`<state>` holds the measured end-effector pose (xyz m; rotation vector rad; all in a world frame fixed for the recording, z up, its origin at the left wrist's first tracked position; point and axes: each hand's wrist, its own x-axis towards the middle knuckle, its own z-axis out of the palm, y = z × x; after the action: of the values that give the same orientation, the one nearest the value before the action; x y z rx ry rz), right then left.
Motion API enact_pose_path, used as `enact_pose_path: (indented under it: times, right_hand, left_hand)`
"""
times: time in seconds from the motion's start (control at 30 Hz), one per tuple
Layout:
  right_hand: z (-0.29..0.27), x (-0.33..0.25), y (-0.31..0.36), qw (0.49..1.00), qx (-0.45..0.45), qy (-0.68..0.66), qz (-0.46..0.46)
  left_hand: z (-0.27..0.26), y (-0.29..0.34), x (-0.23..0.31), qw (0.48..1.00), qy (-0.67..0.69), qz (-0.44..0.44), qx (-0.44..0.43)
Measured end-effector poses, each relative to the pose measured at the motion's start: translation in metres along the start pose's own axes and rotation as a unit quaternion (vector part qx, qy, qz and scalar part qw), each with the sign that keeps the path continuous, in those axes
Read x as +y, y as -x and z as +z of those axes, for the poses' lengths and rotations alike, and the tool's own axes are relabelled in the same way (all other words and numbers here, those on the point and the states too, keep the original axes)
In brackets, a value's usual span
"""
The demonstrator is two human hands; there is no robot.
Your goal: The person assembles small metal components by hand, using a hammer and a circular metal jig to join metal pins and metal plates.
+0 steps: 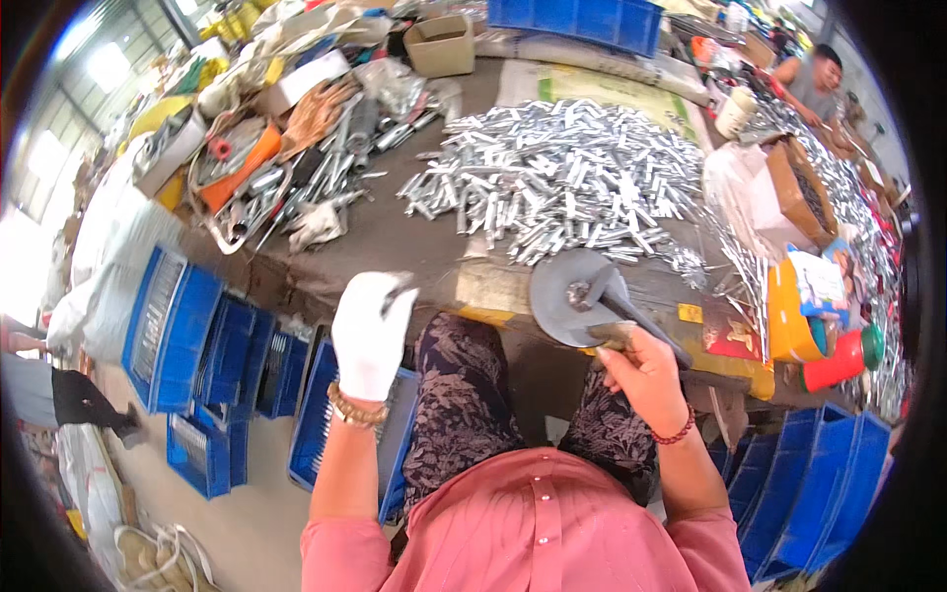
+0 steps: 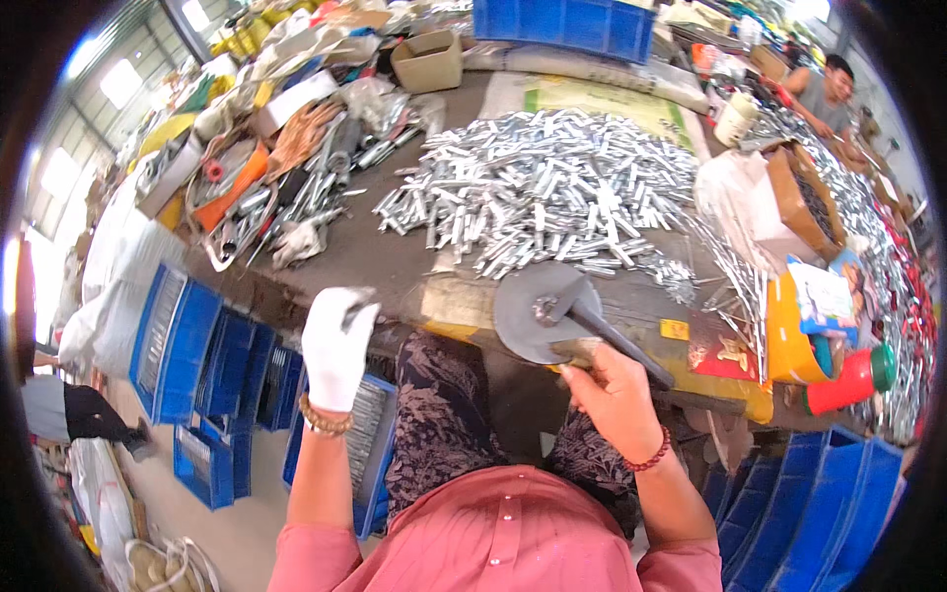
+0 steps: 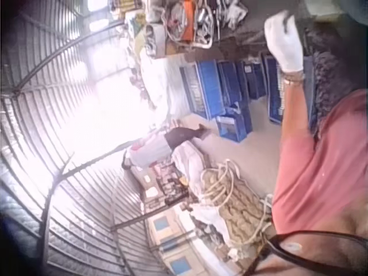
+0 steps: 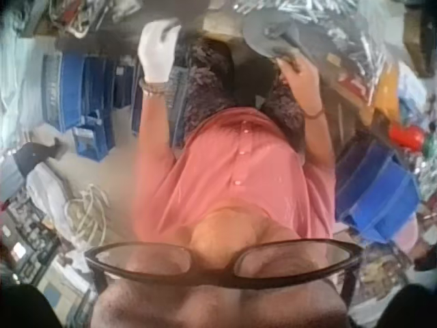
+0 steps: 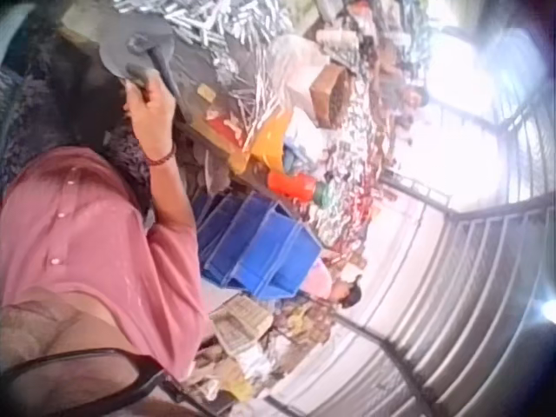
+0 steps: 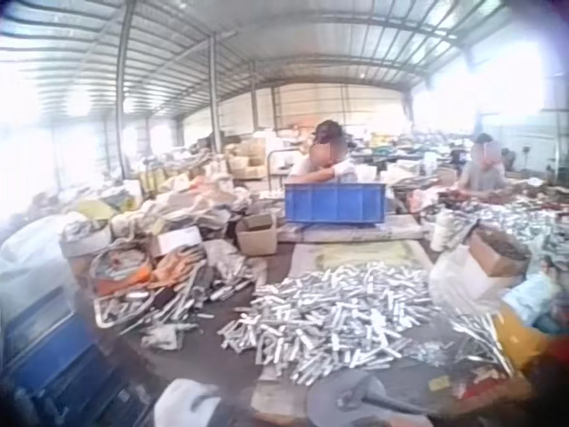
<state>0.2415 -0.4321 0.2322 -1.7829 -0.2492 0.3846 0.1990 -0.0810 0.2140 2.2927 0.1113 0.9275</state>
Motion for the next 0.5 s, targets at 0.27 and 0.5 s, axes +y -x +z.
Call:
enact_pose_path:
  times: [0.27, 0.5]
  right_hand:
    - [-0.015, 0.006, 0.021, 0.992, 0.057, 0.082, -0.076]
    - [-0.028, 0.011, 0.027, 0.990, 0.060, 0.095, -0.084]
  left_hand:
    - [0.094, -0.049, 0.033, 0.982, 0.049, 0.096, -0.158]
    - [0.096, -0.053, 0.048, 0.983, -0.020, 0.012, -0.184]
